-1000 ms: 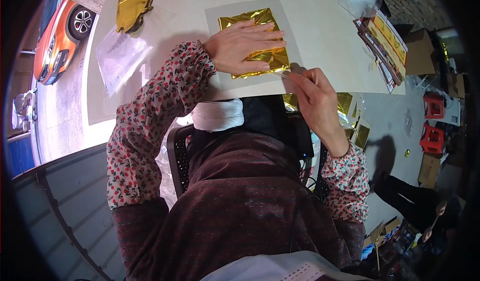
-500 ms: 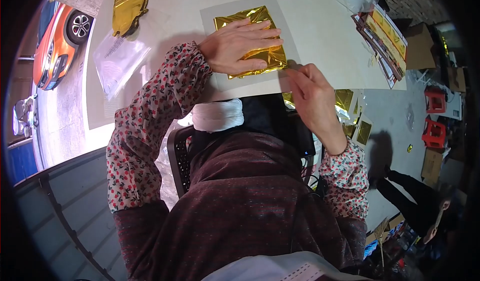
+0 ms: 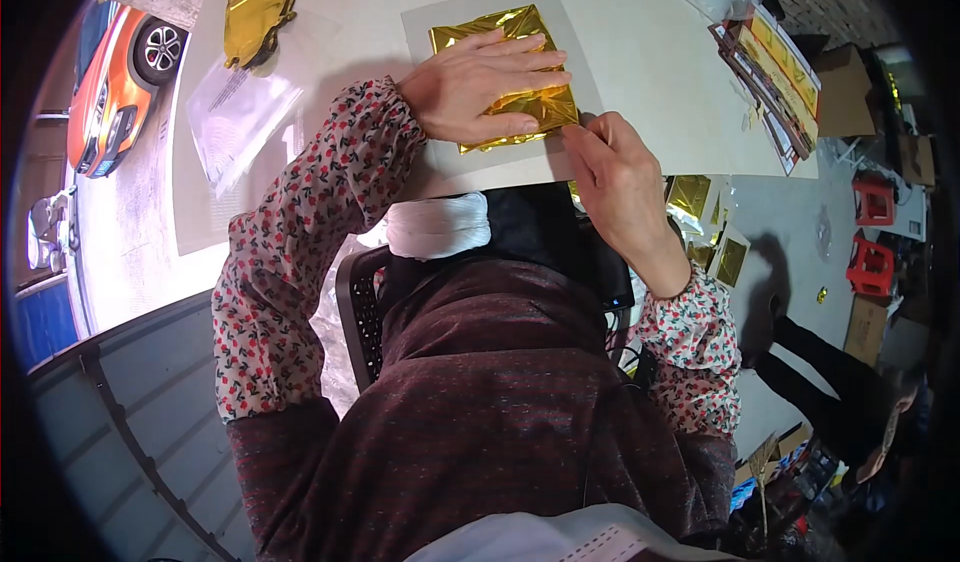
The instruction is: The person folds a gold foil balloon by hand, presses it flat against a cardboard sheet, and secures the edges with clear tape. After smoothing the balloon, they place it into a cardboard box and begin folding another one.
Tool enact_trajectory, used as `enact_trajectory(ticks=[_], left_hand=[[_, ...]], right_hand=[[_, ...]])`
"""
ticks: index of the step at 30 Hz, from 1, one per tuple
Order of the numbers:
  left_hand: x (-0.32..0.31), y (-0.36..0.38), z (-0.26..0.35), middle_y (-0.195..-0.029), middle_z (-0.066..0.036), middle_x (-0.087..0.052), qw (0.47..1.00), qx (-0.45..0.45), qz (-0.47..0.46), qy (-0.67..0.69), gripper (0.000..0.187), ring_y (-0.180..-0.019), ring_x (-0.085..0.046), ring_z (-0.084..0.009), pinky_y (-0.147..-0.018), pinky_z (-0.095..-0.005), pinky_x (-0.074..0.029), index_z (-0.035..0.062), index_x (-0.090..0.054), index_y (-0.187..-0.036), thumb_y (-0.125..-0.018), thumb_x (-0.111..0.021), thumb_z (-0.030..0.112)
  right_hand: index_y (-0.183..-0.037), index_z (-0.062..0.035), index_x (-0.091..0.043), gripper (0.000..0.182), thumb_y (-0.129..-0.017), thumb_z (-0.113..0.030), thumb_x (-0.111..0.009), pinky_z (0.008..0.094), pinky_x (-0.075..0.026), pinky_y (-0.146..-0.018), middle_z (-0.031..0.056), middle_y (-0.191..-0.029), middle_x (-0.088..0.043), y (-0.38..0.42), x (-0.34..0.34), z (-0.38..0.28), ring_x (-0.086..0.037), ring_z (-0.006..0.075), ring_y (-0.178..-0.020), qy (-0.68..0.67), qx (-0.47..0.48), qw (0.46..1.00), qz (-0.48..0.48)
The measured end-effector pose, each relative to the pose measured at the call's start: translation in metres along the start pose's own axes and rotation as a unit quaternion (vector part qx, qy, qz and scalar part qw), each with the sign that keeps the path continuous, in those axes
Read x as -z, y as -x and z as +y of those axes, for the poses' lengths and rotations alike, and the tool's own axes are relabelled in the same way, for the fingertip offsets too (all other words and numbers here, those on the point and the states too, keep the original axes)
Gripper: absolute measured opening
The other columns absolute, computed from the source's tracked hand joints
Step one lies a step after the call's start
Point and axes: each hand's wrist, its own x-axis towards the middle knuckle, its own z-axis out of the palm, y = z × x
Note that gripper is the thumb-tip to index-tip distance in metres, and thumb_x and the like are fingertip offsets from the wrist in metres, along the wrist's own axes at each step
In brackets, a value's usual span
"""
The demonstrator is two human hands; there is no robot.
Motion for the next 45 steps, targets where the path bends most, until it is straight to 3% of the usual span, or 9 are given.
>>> enact_trajectory(ticks=[3,9,18,21,25,28,31,37,45], left_hand=[[-0.001,0.002,-0.001,-0.157,-0.006,-0.032,1.0,0.001,0.004,0.0,0.058,-0.146,-0.025,-0.0298,-0.119,-0.0512,-0.018,0.0196,-0.041,-0.148,-0.095,-0.055,0.039],[-0.003,0.001,-0.001,-0.156,-0.006,-0.033,1.0,-0.003,0.005,0.003,0.057,-0.146,-0.025,-0.0299,-0.119,-0.0521,-0.018,0.0194,-0.042,-0.147,-0.094,-0.056,0.037],[-0.001,0.001,-0.001,-0.155,-0.006,-0.035,1.0,-0.007,0.018,0.01,0.057,-0.145,-0.028,-0.0303,-0.118,-0.0526,-0.021,0.0185,-0.044,-0.146,-0.093,-0.058,0.037],[-0.001,0.002,-0.001,-0.155,-0.006,-0.036,1.0,-0.008,0.024,0.009,0.057,-0.144,-0.029,-0.0305,-0.118,-0.0525,-0.021,0.0185,-0.045,-0.146,-0.093,-0.058,0.037],[-0.003,0.003,-0.002,-0.154,-0.006,-0.036,1.0,-0.008,0.025,0.005,0.057,-0.144,-0.03,-0.0303,-0.118,-0.0524,-0.022,0.019,-0.045,-0.145,-0.093,-0.059,0.036],[-0.002,0.002,-0.001,-0.154,-0.005,-0.037,0.999,-0.01,0.029,0.011,0.057,-0.144,-0.03,-0.0302,-0.118,-0.0525,-0.022,0.0193,-0.045,-0.145,-0.092,-0.059,0.036],[-0.002,0.002,-0.002,-0.154,-0.005,-0.037,1.0,-0.009,0.027,0.009,0.057,-0.144,-0.029,-0.0301,-0.118,-0.0526,-0.022,0.0193,-0.045,-0.145,-0.093,-0.059,0.036],[-0.003,0.002,-0.002,-0.154,-0.005,-0.037,1.0,-0.009,0.029,0.007,0.058,-0.145,-0.029,-0.03,-0.118,-0.0525,-0.022,0.0188,-0.045,-0.145,-0.093,-0.059,0.036],[-0.002,0.001,-0.001,-0.154,-0.005,-0.037,0.999,-0.011,0.035,0.013,0.057,-0.144,-0.03,-0.0304,-0.117,-0.0524,-0.022,0.0185,-0.046,-0.145,-0.092,-0.06,0.036]], right_hand=[[-0.103,-0.0005,-0.07,0.019,-0.084,0.0,-0.067,0.0329,-0.048,-0.062,0.0098,-0.083,-0.057,0.006,0.007,-0.001,-0.059,0.0227,-0.069,0.009,-0.021,1.0,0.002],[-0.102,-0.0056,-0.071,0.025,-0.078,0.002,-0.066,0.0378,-0.053,-0.064,0.0095,-0.085,-0.059,0.014,0.024,-0.007,-0.063,0.0279,-0.073,-0.077,-0.051,0.995,-0.04],[-0.101,-0.0054,-0.071,0.022,-0.08,0.0,-0.067,0.0381,-0.052,-0.064,0.0095,-0.085,-0.059,0.004,0.011,-0.002,-0.063,0.0283,-0.073,-0.007,-0.048,0.998,-0.028],[-0.099,-0.0057,-0.071,0.02,-0.08,-0.001,-0.068,0.0385,-0.052,-0.064,0.0096,-0.084,-0.058,0.006,0.033,-0.007,-0.063,0.0282,-0.073,-0.02,-0.109,0.992,-0.063],[-0.1,-0.0057,-0.071,0.021,-0.08,-0.001,-0.067,0.0389,-0.052,-0.065,0.0097,-0.084,-0.058,0.005,0.024,-0.009,-0.063,0.0281,-0.074,-0.073,-0.064,0.994,-0.048],[-0.103,-0.0024,-0.071,0.021,-0.082,0.002,-0.068,0.032,-0.048,-0.063,0.0094,-0.082,-0.056,0.002,0.01,-0.006,-0.059,0.0225,-0.068,-0.035,-0.049,0.997,-0.04],[-0.102,-0.0052,-0.071,0.025,-0.078,0.002,-0.065,0.0389,-0.053,-0.066,0.0104,-0.085,-0.059,0.0,0.006,-0.006,-0.063,0.0288,-0.074,-0.036,-0.048,0.998,-0.031],[-0.099,-0.0046,-0.071,0.021,-0.079,0.0,-0.067,0.0385,-0.052,-0.065,0.0101,-0.086,-0.06,0.006,0.037,-0.01,-0.063,0.029,-0.074,-0.061,-0.119,0.988,-0.073],[-0.098,-0.0041,-0.07,0.019,-0.081,0.0,-0.066,0.0387,-0.052,-0.067,0.0105,-0.086,-0.06,0.0,0.008,-0.009,-0.063,0.0292,-0.075,-0.058,-0.071,0.995,-0.04]])
